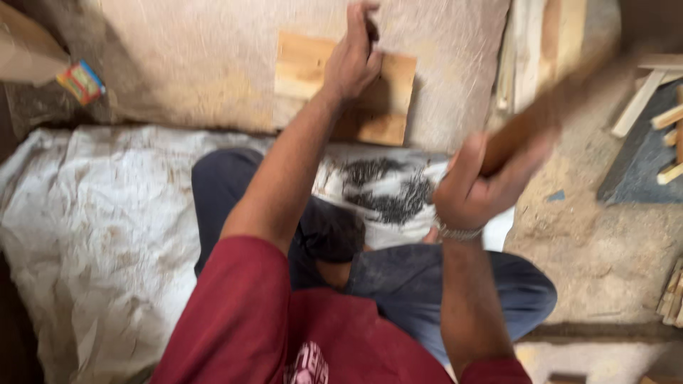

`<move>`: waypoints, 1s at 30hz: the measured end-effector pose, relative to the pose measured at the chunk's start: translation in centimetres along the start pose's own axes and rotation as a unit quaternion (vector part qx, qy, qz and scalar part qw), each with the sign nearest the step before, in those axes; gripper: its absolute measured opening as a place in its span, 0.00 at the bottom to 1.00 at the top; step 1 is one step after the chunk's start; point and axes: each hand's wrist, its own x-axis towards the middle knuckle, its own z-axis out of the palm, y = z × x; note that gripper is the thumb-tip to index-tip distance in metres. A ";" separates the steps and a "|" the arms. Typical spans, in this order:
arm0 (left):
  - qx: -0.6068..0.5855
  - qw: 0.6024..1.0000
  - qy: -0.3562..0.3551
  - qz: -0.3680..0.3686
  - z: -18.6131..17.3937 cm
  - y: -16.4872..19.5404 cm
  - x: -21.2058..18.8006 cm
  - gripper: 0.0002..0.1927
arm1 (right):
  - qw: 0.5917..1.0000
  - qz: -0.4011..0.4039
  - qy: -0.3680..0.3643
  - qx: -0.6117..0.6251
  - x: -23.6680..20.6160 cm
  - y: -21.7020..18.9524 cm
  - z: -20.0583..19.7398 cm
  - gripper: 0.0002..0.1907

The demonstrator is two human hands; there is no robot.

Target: The person assembles a small wooden box by nailing wooden planks together using a hammer and nails. They repeatedly position planks, hammer nails, and flip the box to secure all sides.

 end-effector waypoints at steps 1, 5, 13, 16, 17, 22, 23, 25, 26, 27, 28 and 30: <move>-0.030 0.999 0.011 0.014 -0.1 0.0 0.2 0.31 | 0.999 -0.026 0.024 0.005 -0.4 0.3 0.4 0.29; 0.009 0.998 -0.019 -0.053 -0.1 -0.1 0.4 0.31 | 0.915 -0.081 -0.238 -0.315 -2.6 1.6 3.1 0.33; 0.013 0.999 0.008 0.030 0.2 -0.4 0.4 0.34 | 0.966 0.025 -0.124 -0.227 -5.8 -0.7 0.0 0.34; -0.021 0.998 -0.017 0.060 0.1 0.6 -0.5 0.29 | 0.944 0.308 -0.114 -0.035 -8.4 -0.8 -1.7 0.38; -0.019 0.998 -0.049 0.039 0.4 1.2 -1.1 0.26 | 0.868 0.466 -0.128 0.111 -8.9 -0.2 -1.9 0.40; 0.234 0.914 -0.330 0.036 2.3 5.4 -13.5 0.13 | 0.764 0.565 -0.084 0.299 -10.4 3.4 -1.7 0.39; 0.232 0.891 -0.382 0.087 2.3 5.6 -16.0 0.16 | 0.761 0.571 -0.076 0.300 -10.5 4.0 -1.5 0.37; 0.195 0.856 -0.480 0.011 2.0 5.4 -19.9 0.14 | 0.743 0.574 -0.059 0.338 -11.0 4.6 -0.8 0.41; 0.234 0.860 -0.453 0.029 2.3 5.2 -21.3 0.13 | 0.747 0.575 -0.047 0.331 -11.2 4.7 -0.5 0.41; 0.234 0.856 -0.461 0.029 2.3 4.9 -22.0 0.14 | 0.749 0.575 -0.042 0.325 -11.4 4.8 -0.2 0.40; 0.237 0.852 -0.466 0.030 2.4 4.5 -22.4 0.16 | 0.755 0.564 -0.044 0.333 -11.6 4.9 0.0 0.40; 0.220 0.871 -0.438 0.033 2.3 4.1 -22.4 0.10 | 0.767 0.540 -0.049 0.343 -11.9 5.1 0.2 0.40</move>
